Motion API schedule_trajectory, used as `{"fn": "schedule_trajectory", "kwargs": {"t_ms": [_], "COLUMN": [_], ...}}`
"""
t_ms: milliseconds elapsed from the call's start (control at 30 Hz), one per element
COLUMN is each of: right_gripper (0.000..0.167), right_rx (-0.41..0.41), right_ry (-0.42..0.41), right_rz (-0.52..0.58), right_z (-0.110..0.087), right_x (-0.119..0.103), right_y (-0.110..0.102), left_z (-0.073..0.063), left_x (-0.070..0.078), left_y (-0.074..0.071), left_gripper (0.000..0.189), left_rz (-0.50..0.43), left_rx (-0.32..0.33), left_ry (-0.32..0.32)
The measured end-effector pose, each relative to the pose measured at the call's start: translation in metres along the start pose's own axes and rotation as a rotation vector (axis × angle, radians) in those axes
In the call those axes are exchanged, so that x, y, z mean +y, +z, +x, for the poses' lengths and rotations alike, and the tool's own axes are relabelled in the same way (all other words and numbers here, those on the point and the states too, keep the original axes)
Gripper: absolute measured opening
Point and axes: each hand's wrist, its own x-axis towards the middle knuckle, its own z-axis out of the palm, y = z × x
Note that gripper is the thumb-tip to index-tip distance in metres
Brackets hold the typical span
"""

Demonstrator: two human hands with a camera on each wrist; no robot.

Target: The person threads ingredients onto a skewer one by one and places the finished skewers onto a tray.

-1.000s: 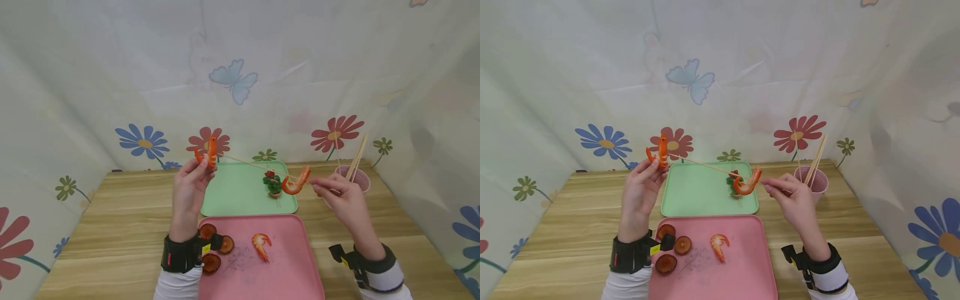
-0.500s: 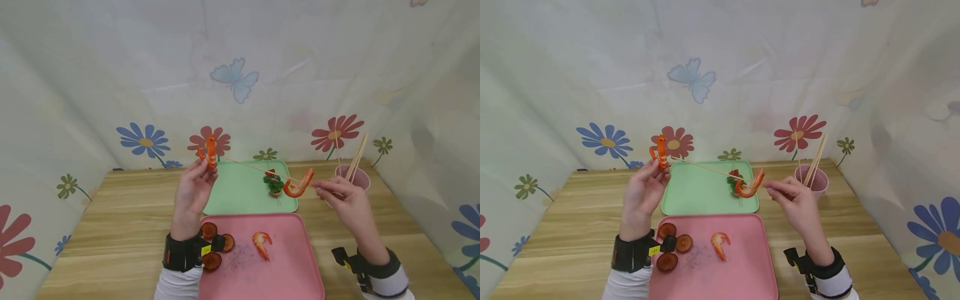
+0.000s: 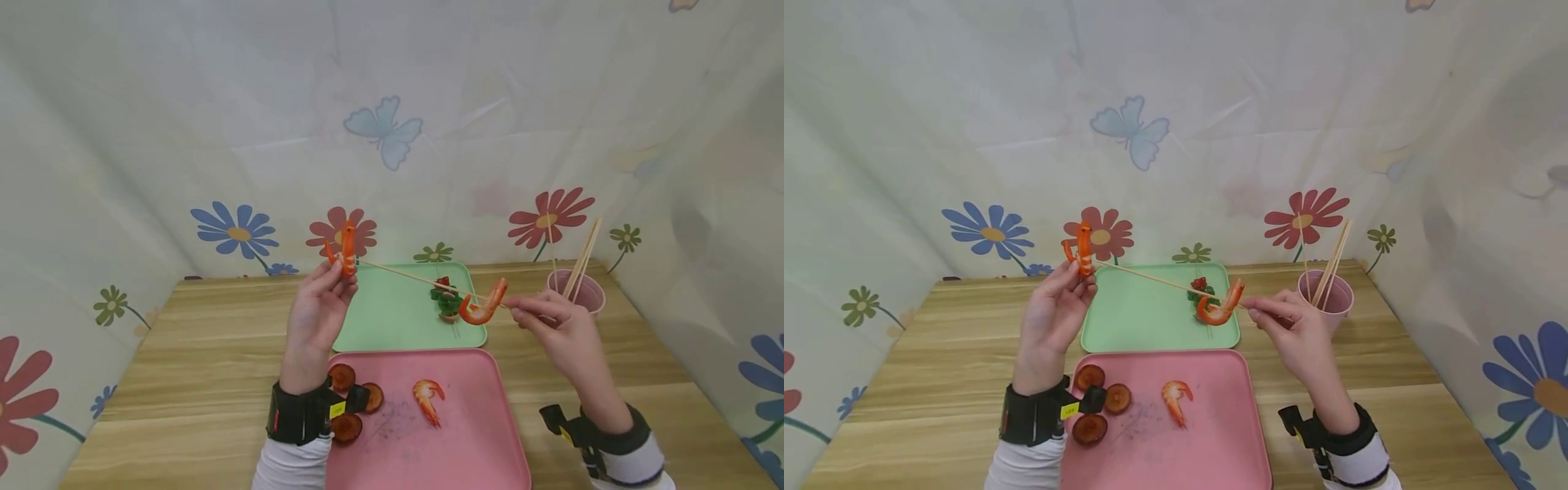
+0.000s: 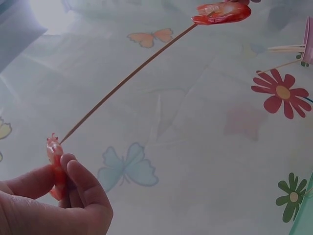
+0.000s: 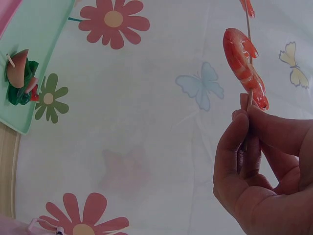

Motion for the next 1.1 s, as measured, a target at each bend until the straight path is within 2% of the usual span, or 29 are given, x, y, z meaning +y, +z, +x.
{"fn": "schedule_trajectory", "kwargs": {"t_ms": [267,667,833,1100], "right_gripper": [0.019,0.02,0.021,0.02], "right_rx": [-0.015,-0.04,-0.047,-0.043], "right_ry": [0.018,0.023,0.017,-0.003], "right_rz": [0.008,0.013,0.011,0.052], "right_z": [0.001,0.0,0.0,0.0], "right_x": [0.0,-0.002,-0.001,-0.002], "right_y": [0.0,0.002,0.002,0.003], "left_z": [0.0,0.002,0.001,-0.001], "left_x": [-0.001,-0.008,-0.012,-0.014], "left_y": [0.003,0.006,0.007,0.007], "left_gripper": [0.019,0.013,0.008,0.006], "left_rz": [0.016,0.179,0.225,0.274], "left_rx": [0.008,0.068,0.091,0.088], "left_ry": [0.009,0.148,0.175,0.199]}}
